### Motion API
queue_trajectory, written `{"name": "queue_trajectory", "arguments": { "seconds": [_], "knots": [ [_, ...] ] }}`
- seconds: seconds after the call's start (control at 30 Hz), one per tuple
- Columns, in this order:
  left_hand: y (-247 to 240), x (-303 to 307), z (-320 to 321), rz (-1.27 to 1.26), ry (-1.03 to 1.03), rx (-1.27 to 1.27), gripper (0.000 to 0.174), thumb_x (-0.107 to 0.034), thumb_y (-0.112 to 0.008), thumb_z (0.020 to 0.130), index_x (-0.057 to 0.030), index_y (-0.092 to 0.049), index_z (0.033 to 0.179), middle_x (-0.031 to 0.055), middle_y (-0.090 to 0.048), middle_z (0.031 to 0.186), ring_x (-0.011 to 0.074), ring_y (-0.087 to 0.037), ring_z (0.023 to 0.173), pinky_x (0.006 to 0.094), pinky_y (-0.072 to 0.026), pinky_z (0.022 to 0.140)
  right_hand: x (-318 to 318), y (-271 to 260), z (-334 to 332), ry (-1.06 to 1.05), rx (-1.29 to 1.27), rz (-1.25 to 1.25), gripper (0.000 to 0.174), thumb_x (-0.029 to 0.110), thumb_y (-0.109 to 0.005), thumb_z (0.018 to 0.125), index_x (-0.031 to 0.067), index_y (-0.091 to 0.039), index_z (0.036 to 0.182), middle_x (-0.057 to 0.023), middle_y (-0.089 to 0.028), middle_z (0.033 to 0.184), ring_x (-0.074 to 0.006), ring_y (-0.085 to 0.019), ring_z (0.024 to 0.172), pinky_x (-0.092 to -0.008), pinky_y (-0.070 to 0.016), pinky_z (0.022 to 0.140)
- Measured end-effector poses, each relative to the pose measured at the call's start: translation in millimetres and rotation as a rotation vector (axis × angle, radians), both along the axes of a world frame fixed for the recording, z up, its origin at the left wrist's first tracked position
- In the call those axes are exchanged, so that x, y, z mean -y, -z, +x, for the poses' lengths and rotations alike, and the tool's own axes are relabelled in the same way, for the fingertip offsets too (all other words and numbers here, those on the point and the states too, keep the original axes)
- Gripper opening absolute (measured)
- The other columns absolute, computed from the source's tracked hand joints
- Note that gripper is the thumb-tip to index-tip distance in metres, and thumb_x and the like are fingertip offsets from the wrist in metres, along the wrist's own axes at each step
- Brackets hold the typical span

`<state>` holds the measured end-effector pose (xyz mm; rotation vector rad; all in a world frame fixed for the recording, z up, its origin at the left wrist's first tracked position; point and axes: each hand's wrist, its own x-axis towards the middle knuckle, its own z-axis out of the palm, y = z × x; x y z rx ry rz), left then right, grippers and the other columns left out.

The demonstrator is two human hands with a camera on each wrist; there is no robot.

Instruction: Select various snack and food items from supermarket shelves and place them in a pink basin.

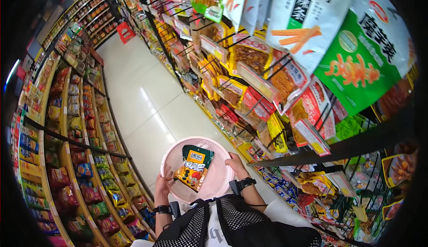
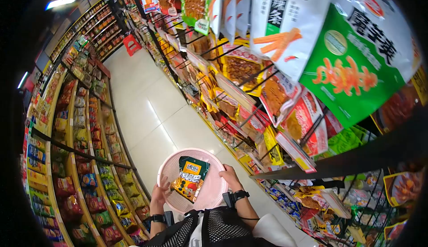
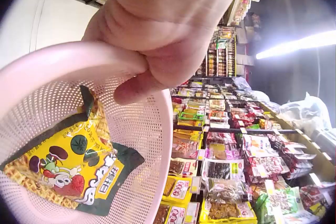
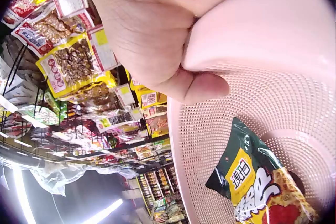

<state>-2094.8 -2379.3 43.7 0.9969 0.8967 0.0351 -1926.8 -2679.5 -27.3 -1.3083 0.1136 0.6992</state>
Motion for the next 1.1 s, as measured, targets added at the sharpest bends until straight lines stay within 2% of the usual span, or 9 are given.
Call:
{"name": "queue_trajectory", "arguments": {
  "seconds": [0.23,0.37,0.47,0.57,0.67,0.77,0.9,0.93,1.1],
  "knots": [
    [-6.4,-22.7,-22.7,-0.006,-0.090,-0.092,0.065,0.010,-0.042,0.069,-0.0100,-0.043,0.131,0.0010,-0.044,0.136,0.0223,-0.046,0.116,0.0405,-0.0453,0.079,-45.4,-9.4,5.6,-0.124,-0.055,-0.086,0.038,0.001,-0.052,0.061,-0.0032,-0.060,0.098,-0.0079,-0.062,0.083,-0.0176,-0.058,0.074,-0.0275,-0.0466,0.066],
    [12.0,-49.6,-27.4,-0.022,-0.085,-0.051,0.066,0.009,-0.042,0.069,-0.0097,-0.040,0.132,0.0010,-0.043,0.137,0.0231,-0.045,0.117,0.0458,-0.0429,0.084,-68.0,3.2,9.6,-0.121,-0.034,-0.082,0.041,0.002,-0.052,0.061,-0.0026,-0.060,0.101,-0.0070,-0.062,0.083,-0.0173,-0.058,0.075,-0.0270,-0.0464,0.067],
    [9.7,-73.1,-11.0,-0.013,-0.036,-0.116,0.066,0.008,-0.043,0.071,-0.0124,-0.039,0.134,-0.0001,-0.044,0.137,0.0224,-0.044,0.117,0.0464,-0.0419,0.084,-81.6,12.3,8.8,-0.053,-0.062,-0.075,0.040,0.002,-0.052,0.061,-0.0023,-0.060,0.100,-0.0068,-0.062,0.082,-0.0173,-0.057,0.074,-0.0268,-0.0460,0.066],
    [18.9,-110.3,18.2,-0.006,0.043,-0.113,0.063,0.005,-0.045,0.076,-0.0153,-0.039,0.135,-0.0017,-0.044,0.136,0.0216,-0.045,0.117,0.0484,-0.0414,0.083,-103.5,-1.3,22.4,-0.003,-0.052,-0.091,0.037,0.002,-0.052,0.062,-0.0026,-0.061,0.097,-0.0071,-0.061,0.081,-0.0175,-0.057,0.073,-0.0273,-0.0461,0.066],
    [4.2,-144.8,58.4,0.038,0.111,-0.115,0.058,0.003,-0.044,0.080,-0.0158,-0.040,0.134,-0.0020,-0.046,0.135,0.0216,-0.045,0.117,0.0502,-0.0425,0.083,-131.1,-24.9,39.9,0.034,-0.035,-0.119,0.035,0.002,-0.054,0.062,-0.0034,-0.060,0.096,-0.0083,-0.062,0.082,-0.0173,-0.057,0.074,-0.0276,-0.0463,0.067],
    [5.1,-182.4,86.5,0.011,0.157,-0.046,0.055,0.001,-0.045,0.082,-0.0162,-0.041,0.134,-0.0010,-0.047,0.134,0.0218,-0.046,0.116,0.0512,-0.0439,0.082,-155.9,-35.2,52.4,0.111,0.018,-0.020,0.031,0.005,-0.059,0.068,-0.0040,-0.058,0.097,-0.0087,-0.062,0.085,-0.0165,-0.057,0.073,-0.0277,-0.0462,0.068],
    [9.9,-213.6,118.5,-0.032,0.216,-0.015,0.053,0.000,-0.047,0.084,-0.0152,-0.041,0.134,-0.0004,-0.047,0.133,0.0224,-0.049,0.113,0.0476,-0.0478,0.077,-175.3,-53.9,65.1,0.093,0.038,-0.093,0.029,0.012,-0.065,0.076,-0.0027,-0.058,0.100,-0.0083,-0.063,0.090,-0.0147,-0.059,0.077,-0.0269,-0.0464,0.071],
    [11.4,-221.5,123.1,-0.049,0.217,0.001,0.052,0.001,-0.048,0.083,-0.0145,-0.042,0.133,0.0008,-0.047,0.133,0.0223,-0.051,0.109,0.0430,-0.0496,0.075,-179.6,-53.5,67.1,0.092,0.030,-0.101,0.030,0.014,-0.066,0.077,-0.0024,-0.058,0.101,-0.0081,-0.063,0.090,-0.0144,-0.059,0.078,-0.0267,-0.0466,0.072],
    [9.5,-249.3,148.5,-0.101,0.254,0.005,0.052,0.001,-0.048,0.084,-0.0147,-0.043,0.133,0.0036,-0.048,0.132,0.0220,-0.053,0.105,0.0413,-0.0501,0.073,-209.8,-65.7,71.0,0.191,0.001,-0.207,0.033,0.020,-0.068,0.079,-0.0022,-0.058,0.102,-0.0074,-0.063,0.092,-0.0133,-0.059,0.079,-0.0268,-0.0471,0.073]
  ]
}}
